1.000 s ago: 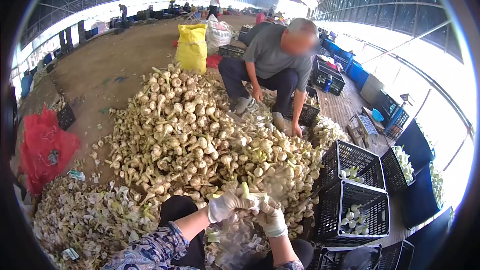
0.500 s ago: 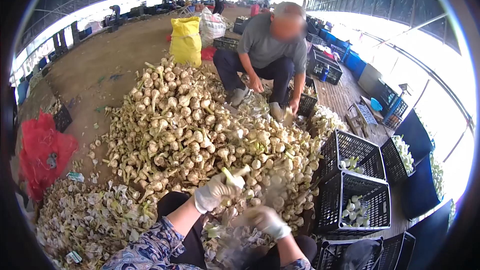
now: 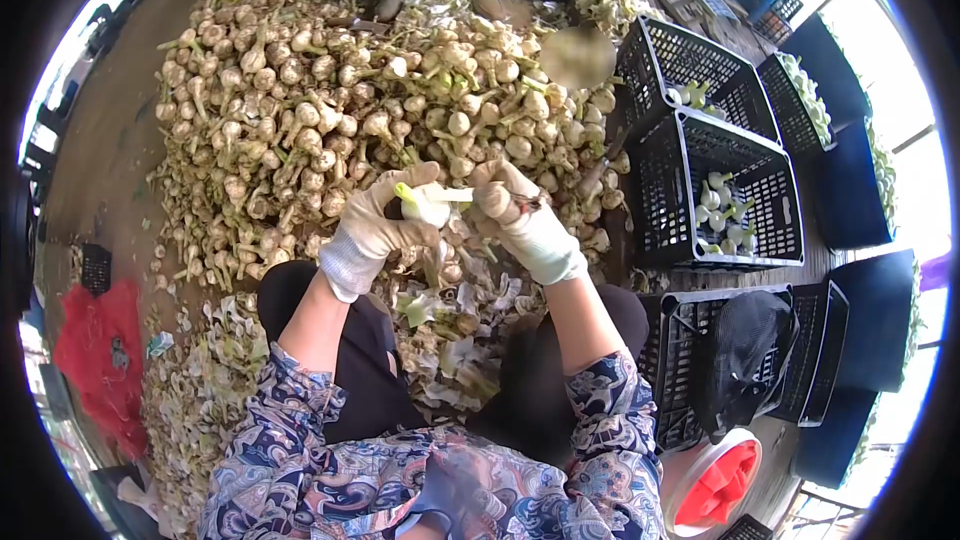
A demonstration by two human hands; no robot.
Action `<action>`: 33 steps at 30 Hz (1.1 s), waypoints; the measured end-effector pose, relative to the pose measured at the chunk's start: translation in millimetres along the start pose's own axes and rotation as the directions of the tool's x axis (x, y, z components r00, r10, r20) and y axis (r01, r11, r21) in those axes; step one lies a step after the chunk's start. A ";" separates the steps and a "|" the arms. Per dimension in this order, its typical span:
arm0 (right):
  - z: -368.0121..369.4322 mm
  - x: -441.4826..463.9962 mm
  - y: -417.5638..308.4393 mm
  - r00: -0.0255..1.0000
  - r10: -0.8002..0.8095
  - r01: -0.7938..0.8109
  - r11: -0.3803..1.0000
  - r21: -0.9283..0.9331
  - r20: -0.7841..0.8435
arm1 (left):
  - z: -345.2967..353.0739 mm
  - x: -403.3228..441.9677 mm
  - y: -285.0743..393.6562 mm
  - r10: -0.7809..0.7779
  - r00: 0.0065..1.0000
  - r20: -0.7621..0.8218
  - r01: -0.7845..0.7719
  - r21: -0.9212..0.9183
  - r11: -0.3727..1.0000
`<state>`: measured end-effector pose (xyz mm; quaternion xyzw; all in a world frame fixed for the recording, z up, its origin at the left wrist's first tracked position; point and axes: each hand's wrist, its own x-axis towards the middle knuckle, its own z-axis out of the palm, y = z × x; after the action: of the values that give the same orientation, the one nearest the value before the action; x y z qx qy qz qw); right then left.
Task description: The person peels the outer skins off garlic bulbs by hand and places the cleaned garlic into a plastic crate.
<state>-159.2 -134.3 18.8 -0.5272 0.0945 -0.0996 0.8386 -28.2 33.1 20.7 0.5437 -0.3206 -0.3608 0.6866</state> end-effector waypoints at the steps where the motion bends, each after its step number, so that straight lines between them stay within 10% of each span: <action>1: 1.5 0.5 -3.2 0.999 0.040 -0.041 0.996 -0.076 -0.009 | 1.3 1.4 -0.3 0.034 0.999 0.002 -0.034 0.136 0.990; 4: 3.9 12.2 3.0 0.999 -0.045 0.052 0.951 -0.304 0.030 | 6.7 3.9 1.5 0.000 1.000 0.021 -0.003 0.129 0.992; 7: 11.4 7.5 -13.6 0.974 0.194 -0.205 0.974 -0.095 -0.115 | 8.5 4.0 5.6 -0.045 0.999 0.028 0.041 0.132 0.990; 11: 4.3 0.3 -20.8 0.985 0.133 -0.149 0.977 -0.153 -0.108 | 8.5 8.2 -5.9 -0.002 1.000 0.020 -0.003 0.251 0.968; 15: 9.6 -0.9 4.9 0.860 -0.506 0.285 0.378 -0.881 0.061 | 13.0 9.4 -13.3 -0.116 0.993 -0.034 0.120 0.147 0.982; 18: 5.9 1.1 15.0 0.836 -0.547 0.268 0.457 -0.848 -0.031 | 17.3 9.5 -6.8 -0.130 0.991 -0.011 0.130 0.103 0.986; 20: 5.2 -1.3 10.0 0.944 -0.084 -0.063 0.903 -0.424 -0.320 | 17.1 8.7 -2.2 -0.108 0.994 0.017 0.106 0.059 0.993; 24: 11.6 -13.5 -8.2 0.968 0.091 -0.030 0.967 0.253 -0.233 | 15.9 7.2 -0.6 -0.132 0.974 0.183 0.161 -0.156 0.975; 29: 21.4 -11.6 12.5 0.976 -0.046 -0.035 0.931 -0.362 -0.214 | 22.0 6.1 -24.6 -0.079 0.996 0.029 0.084 -0.363 0.928; 31: 16.5 -11.6 19.2 0.995 0.025 -0.016 0.996 0.091 -0.097 | 22.6 0.8 -17.2 -0.256 0.965 -0.065 0.176 -0.563 0.807; 33: 5.1 -5.7 12.9 0.997 0.063 -0.011 0.707 0.708 -0.047 | 17.4 0.8 -13.3 -0.243 0.970 -0.030 0.157 -0.684 0.713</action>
<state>-162.5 -122.9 9.6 -0.1607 0.0882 -0.1291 0.9746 -44.2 21.5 11.3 0.3088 -0.0659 -0.4920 0.8114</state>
